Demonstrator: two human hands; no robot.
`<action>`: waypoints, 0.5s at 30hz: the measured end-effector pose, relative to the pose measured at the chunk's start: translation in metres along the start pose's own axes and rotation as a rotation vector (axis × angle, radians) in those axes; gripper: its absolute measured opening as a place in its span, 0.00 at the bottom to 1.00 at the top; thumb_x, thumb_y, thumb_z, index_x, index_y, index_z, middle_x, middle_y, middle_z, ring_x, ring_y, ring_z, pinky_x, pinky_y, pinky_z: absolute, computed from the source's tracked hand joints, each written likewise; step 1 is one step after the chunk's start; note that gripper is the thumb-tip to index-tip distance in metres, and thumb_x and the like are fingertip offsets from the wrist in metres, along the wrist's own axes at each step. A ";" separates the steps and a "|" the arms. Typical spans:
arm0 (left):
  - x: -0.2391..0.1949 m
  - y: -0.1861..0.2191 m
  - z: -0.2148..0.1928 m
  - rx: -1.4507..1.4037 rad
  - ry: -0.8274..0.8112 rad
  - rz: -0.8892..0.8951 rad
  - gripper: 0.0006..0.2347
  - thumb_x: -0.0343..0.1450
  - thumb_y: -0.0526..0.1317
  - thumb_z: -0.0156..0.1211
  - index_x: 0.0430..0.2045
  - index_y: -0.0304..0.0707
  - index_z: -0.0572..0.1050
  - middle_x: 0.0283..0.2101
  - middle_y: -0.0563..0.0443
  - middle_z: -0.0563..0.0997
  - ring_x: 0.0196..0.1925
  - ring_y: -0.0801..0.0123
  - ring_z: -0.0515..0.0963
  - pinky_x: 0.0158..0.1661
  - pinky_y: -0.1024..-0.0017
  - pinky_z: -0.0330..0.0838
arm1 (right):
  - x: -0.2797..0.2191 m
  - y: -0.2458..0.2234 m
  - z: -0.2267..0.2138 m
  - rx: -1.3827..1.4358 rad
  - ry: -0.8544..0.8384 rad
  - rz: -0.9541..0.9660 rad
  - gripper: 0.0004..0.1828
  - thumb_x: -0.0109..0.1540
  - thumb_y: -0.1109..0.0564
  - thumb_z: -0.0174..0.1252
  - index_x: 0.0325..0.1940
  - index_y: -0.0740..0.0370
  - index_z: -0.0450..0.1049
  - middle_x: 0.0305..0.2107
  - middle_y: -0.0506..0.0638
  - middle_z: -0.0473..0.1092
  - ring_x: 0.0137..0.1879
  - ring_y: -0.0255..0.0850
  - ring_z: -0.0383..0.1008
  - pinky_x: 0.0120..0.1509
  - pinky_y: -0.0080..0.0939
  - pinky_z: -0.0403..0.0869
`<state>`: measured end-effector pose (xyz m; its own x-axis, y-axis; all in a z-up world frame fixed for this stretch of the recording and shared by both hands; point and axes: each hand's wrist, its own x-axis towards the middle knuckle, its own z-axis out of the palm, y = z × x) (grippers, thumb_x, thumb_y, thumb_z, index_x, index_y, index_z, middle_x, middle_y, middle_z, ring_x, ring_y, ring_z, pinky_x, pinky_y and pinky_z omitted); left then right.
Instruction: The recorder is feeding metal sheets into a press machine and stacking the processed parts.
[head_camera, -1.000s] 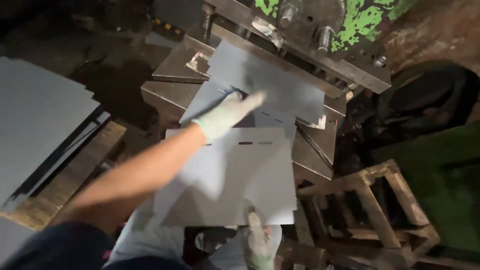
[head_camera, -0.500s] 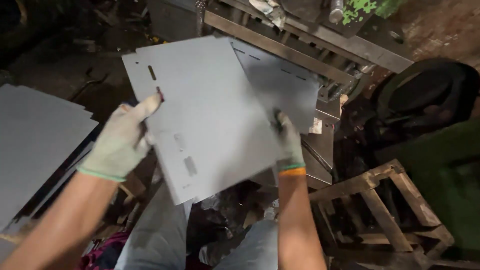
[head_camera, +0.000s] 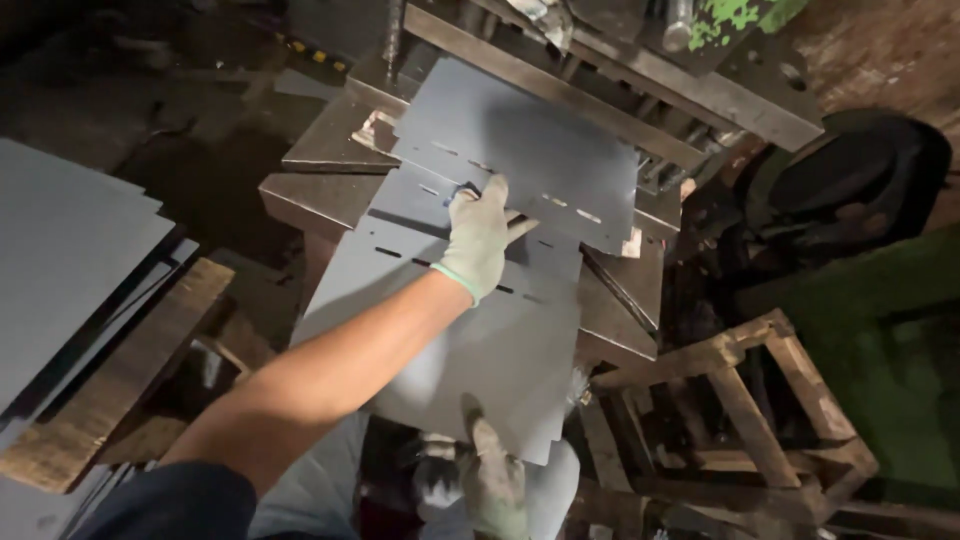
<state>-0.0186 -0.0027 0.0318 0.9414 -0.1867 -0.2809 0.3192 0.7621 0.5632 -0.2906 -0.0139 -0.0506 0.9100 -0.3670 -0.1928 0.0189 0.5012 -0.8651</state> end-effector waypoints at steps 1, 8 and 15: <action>0.001 -0.001 -0.001 0.007 0.004 -0.007 0.17 0.73 0.39 0.53 0.53 0.31 0.59 0.53 0.39 0.71 0.53 0.49 0.77 0.49 0.52 0.81 | -0.001 0.002 -0.004 0.005 0.007 0.005 0.27 0.62 0.55 0.57 0.60 0.76 0.70 0.45 0.62 0.75 0.36 0.52 0.81 0.35 0.48 0.81; -0.003 0.004 0.003 0.077 0.021 0.031 0.17 0.73 0.40 0.52 0.50 0.30 0.56 0.52 0.35 0.71 0.51 0.48 0.78 0.46 0.53 0.83 | -0.003 0.011 -0.017 -0.004 -0.127 0.067 0.26 0.65 0.55 0.56 0.62 0.76 0.70 0.43 0.63 0.76 0.39 0.51 0.81 0.39 0.48 0.80; 0.018 -0.012 -0.008 0.106 0.005 0.081 0.18 0.73 0.41 0.55 0.48 0.27 0.57 0.47 0.35 0.74 0.44 0.49 0.81 0.41 0.53 0.84 | -0.014 0.005 -0.014 0.162 -0.149 0.203 0.25 0.61 0.56 0.59 0.60 0.67 0.67 0.37 0.61 0.77 0.34 0.52 0.80 0.33 0.46 0.78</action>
<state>-0.0067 -0.0099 0.0136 0.9640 -0.1242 -0.2353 0.2526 0.7044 0.6634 -0.3094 -0.0172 -0.0590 0.9525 -0.1332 -0.2739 -0.1148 0.6759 -0.7280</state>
